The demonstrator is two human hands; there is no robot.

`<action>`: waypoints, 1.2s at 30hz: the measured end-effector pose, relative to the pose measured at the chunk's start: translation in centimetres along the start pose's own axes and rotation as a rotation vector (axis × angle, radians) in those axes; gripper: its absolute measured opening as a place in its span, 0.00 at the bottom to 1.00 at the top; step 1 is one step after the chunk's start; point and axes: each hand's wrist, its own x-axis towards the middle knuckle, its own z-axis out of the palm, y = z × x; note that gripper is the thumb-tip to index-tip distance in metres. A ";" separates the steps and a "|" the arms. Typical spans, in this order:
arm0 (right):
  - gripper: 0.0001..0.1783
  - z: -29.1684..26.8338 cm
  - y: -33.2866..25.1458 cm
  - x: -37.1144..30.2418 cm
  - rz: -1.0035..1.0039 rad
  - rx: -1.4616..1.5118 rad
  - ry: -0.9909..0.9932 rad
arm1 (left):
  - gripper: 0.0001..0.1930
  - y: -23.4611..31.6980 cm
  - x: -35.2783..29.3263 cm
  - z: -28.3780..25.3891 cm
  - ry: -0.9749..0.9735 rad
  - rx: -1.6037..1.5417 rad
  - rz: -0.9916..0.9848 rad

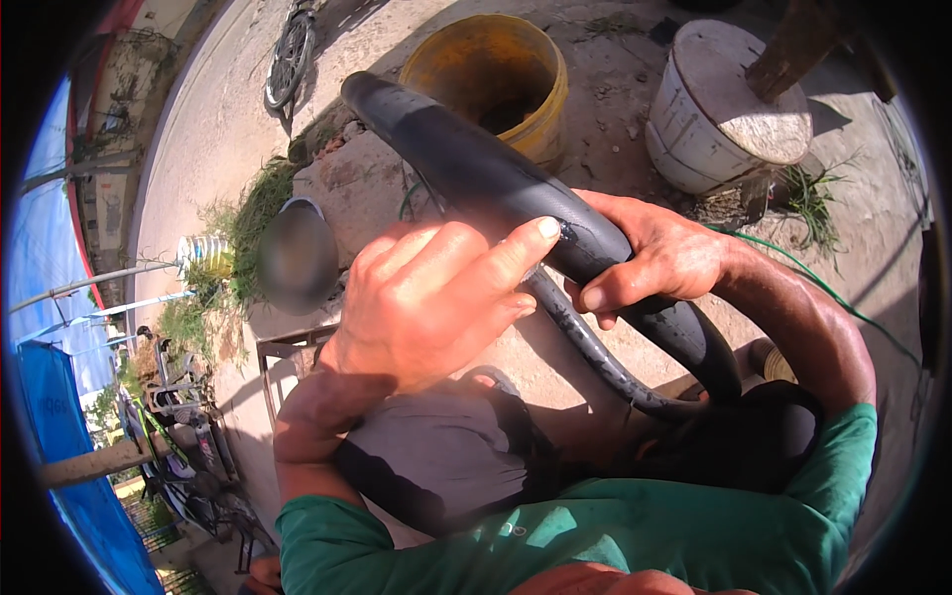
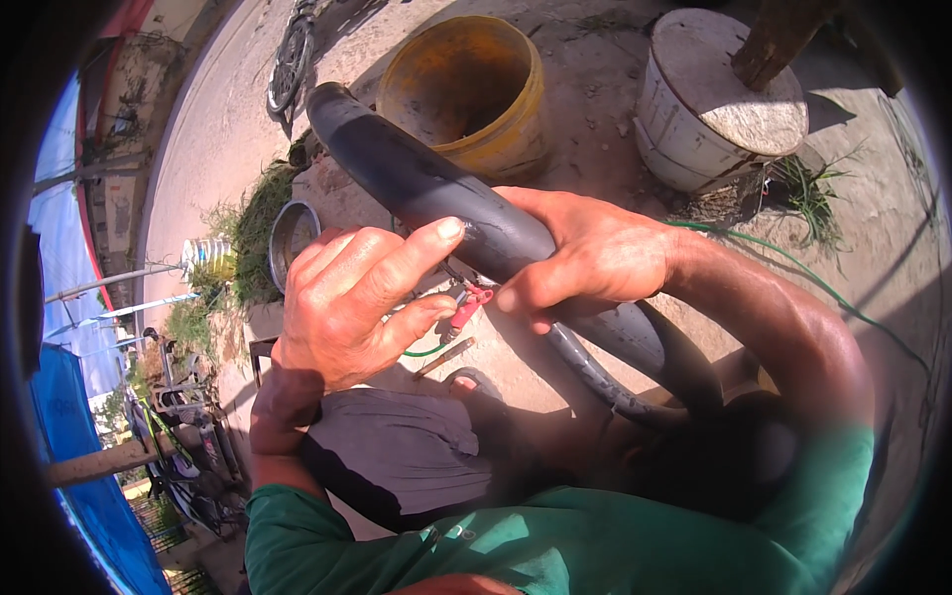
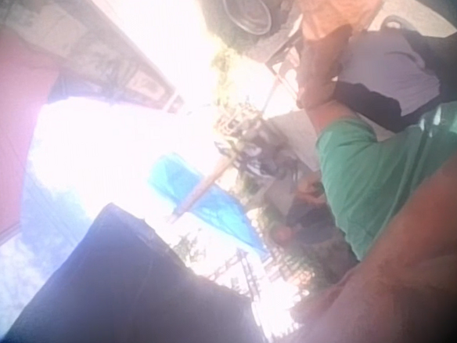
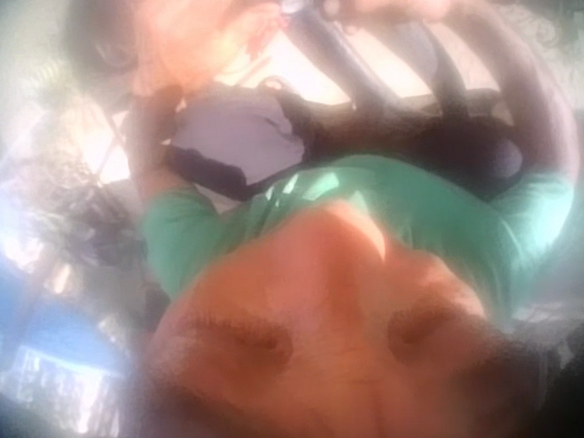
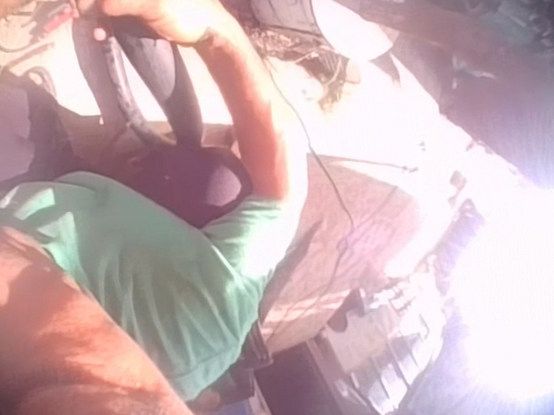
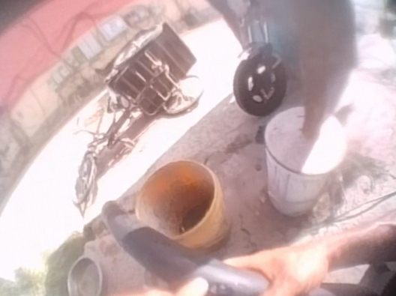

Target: The person applies a patch to a bicycle inner tube by first sanding the area around a puncture using a small file, applying adhesive from a tube, and then pressing a circular patch onto the prepared surface.

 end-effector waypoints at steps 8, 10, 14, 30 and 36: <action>0.38 0.1 -0.2 -0.2 0.013 0.029 0.005 | 0.36 -0.8 -0.3 0.3 0.099 -0.031 0.003; 0.38 0.1 -0.2 -0.2 0.014 0.029 0.004 | 0.37 -0.8 -0.3 0.3 0.098 -0.042 -0.009; 0.37 0.0 0.0 -0.1 0.010 0.038 -0.009 | 0.37 -0.7 -0.4 0.3 0.078 -0.081 -0.041; 0.38 0.2 -0.4 -0.2 0.028 0.032 -0.007 | 0.37 -0.4 -0.4 0.3 0.045 -0.125 -0.071; 0.38 0.3 -0.3 -0.1 0.028 0.040 -0.006 | 0.37 -0.5 -0.5 0.4 0.088 -0.130 -0.071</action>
